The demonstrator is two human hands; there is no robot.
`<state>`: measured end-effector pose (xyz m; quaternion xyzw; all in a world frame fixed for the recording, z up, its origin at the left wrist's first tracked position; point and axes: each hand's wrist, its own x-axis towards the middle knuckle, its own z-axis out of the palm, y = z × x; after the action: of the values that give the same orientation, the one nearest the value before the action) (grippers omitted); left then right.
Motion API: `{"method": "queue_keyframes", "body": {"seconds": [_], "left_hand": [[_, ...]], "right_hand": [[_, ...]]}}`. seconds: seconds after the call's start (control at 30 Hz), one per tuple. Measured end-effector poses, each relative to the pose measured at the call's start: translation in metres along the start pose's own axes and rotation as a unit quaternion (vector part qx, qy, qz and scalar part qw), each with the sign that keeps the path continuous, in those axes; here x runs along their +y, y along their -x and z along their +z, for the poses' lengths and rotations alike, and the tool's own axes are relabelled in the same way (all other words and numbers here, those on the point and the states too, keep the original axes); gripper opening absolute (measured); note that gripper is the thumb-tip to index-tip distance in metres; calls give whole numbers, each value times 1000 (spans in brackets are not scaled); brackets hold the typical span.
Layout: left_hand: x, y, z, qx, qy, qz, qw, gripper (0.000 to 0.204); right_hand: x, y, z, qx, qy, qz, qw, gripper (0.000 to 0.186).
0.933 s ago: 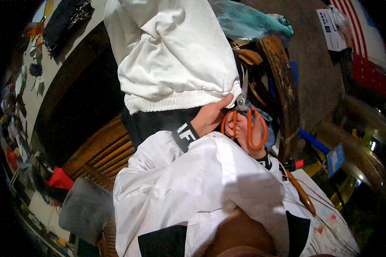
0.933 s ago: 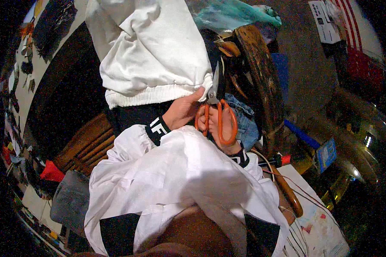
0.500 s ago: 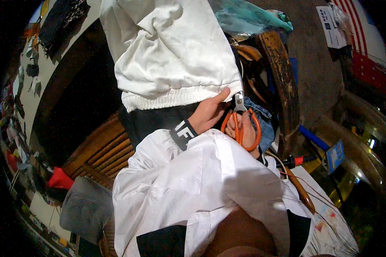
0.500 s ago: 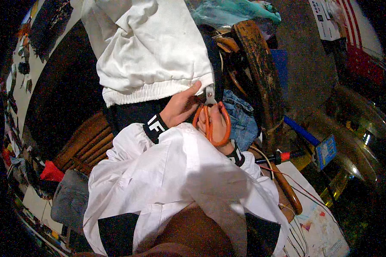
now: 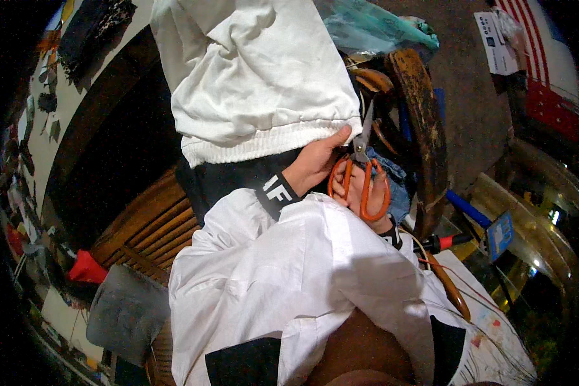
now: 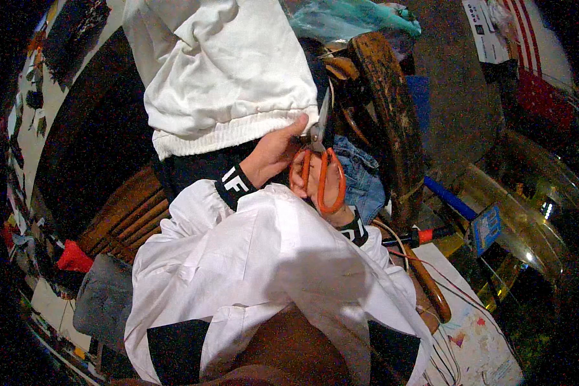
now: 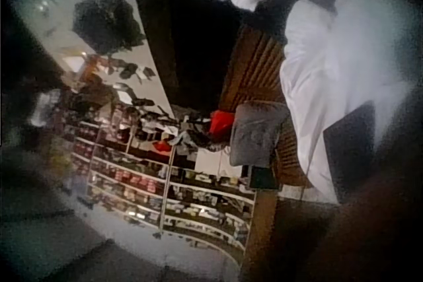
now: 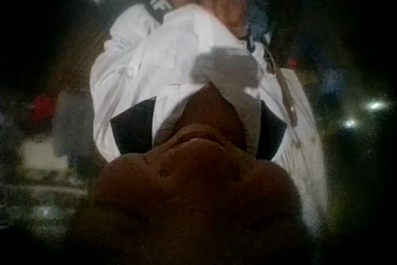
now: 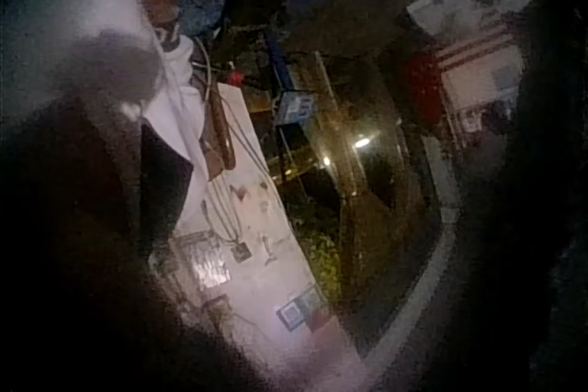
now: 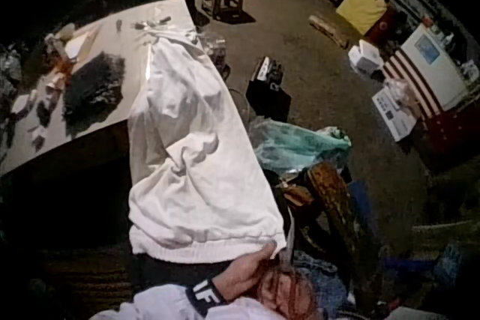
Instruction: The person uses orange-handled scissors to cut a white fabric garment, trimming edges and removing a drawstring. They repeatedly reposition the fabric and cut along seams and hems while seated.
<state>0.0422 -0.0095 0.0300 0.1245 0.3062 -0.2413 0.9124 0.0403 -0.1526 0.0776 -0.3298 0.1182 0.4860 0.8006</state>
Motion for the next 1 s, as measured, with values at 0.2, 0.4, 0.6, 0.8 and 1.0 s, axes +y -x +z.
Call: {"method": "queue_keyframes", "body": {"seconds": [0.2, 0.4, 0.6, 0.8, 1.0], "left_hand": [[8, 29, 9, -10, -126, -73, 989, 44], [6, 28, 7, -32, -84, -93, 992, 45], [6, 30, 5, -102, 1, -86, 991, 42], [1, 21, 3, -37, 1, -8, 999, 46], [1, 22, -12, -158, 10, -110, 981, 43]], "right_hand": [[-11, -6, 17, 75, 50, 2, 996, 92], [-7, -8, 20, 122, 140, 0, 983, 70], [-12, -6, 30, 162, 158, 25, 974, 55], [-11, 1, 28, 172, 185, 30, 967, 50], [-16, -1, 34, 108, 144, -2, 984, 55]]}}
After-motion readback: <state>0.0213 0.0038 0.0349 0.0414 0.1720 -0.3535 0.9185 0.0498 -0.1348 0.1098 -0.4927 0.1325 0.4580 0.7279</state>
